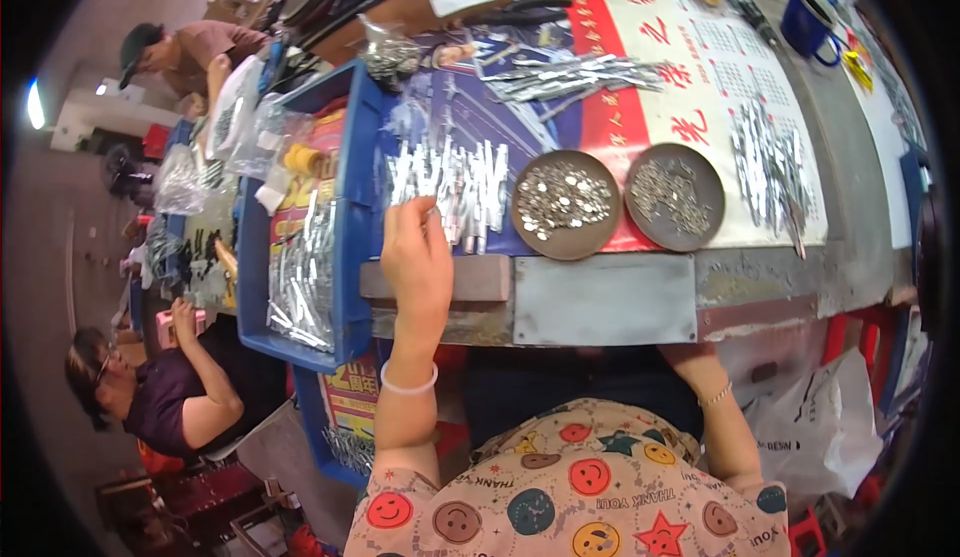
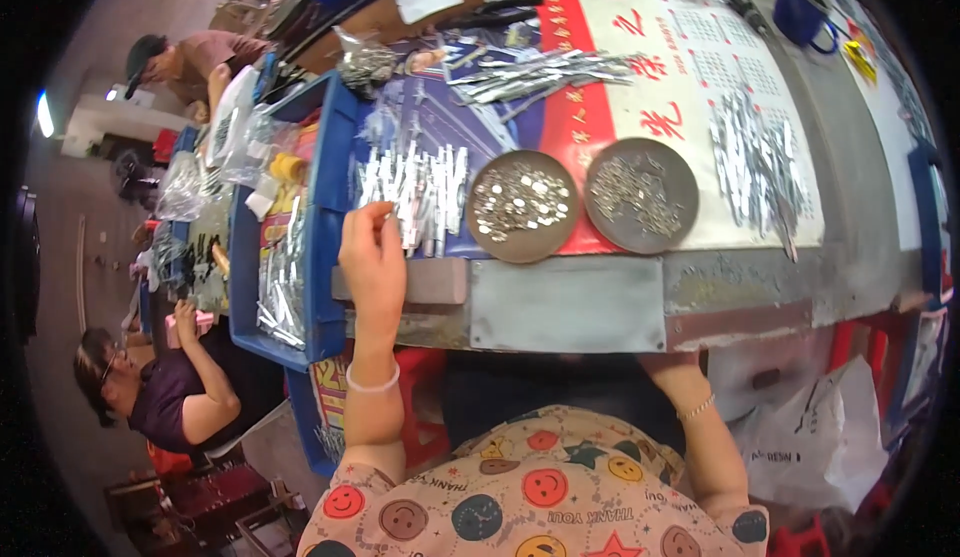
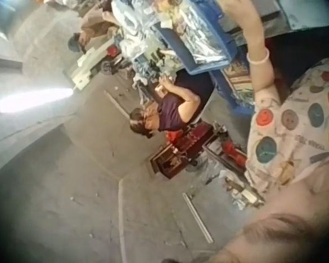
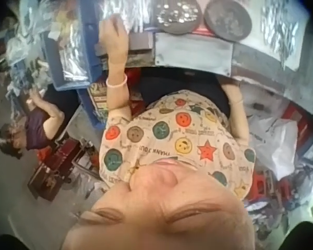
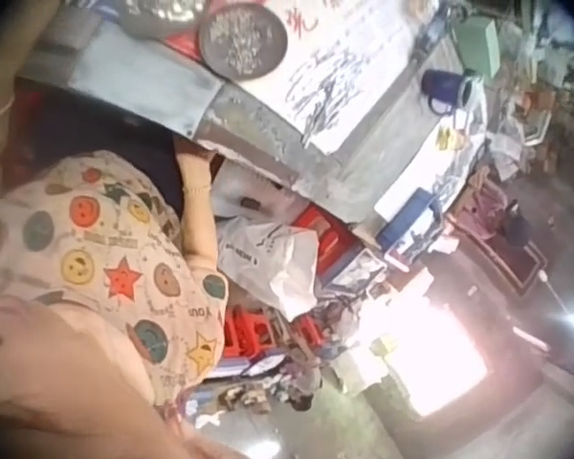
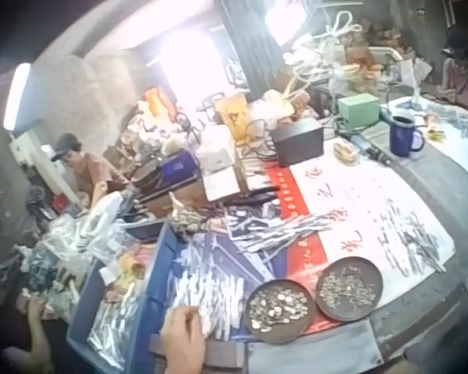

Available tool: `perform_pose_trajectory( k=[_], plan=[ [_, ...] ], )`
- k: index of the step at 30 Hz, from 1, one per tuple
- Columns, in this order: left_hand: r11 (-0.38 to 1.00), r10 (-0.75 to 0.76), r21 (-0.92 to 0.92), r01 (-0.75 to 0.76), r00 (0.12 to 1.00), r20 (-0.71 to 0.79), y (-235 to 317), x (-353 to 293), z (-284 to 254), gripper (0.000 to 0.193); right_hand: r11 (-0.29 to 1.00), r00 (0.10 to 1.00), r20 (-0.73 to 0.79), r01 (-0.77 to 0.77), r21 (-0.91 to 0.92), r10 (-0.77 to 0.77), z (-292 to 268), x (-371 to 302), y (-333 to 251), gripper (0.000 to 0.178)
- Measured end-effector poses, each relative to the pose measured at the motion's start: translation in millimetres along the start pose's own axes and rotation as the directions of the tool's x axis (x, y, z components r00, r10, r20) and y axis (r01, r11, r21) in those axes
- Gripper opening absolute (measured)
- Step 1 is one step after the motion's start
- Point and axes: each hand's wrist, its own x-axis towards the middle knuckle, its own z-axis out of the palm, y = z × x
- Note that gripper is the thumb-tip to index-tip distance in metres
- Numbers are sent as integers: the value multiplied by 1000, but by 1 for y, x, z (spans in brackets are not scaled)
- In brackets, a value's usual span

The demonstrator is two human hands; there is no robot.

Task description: Manually assemble small metal hardware components at a manufacturing workstation.

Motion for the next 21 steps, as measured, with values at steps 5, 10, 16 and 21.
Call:
perform_pose_trajectory(
  k=[5, 10, 16, 21],
  plan=[
    [931, 127, 344, -121, 992, 6, -18, 25, 6, 20, 995, 976, 196, -84, -60, 94, -17, -29, -25, 65],
    [983, 91, 156, -93, 996, 19, 5, 45, -62, 17, 982, 916, 387, -155, 104, 103, -40, -14, -37, 59],
    [953, 12, 302, -20, 1000, 27, -128, 146, -118, 12, 966, 874, 475, -28, 256, -100, -16, -7, -63, 54],
    [779, 60, 619, -95, 995, 76, -213, 182, -98, 13, 957, 798, 596, -99, 271, -86, -7, -10, -66, 52]
  ],
)
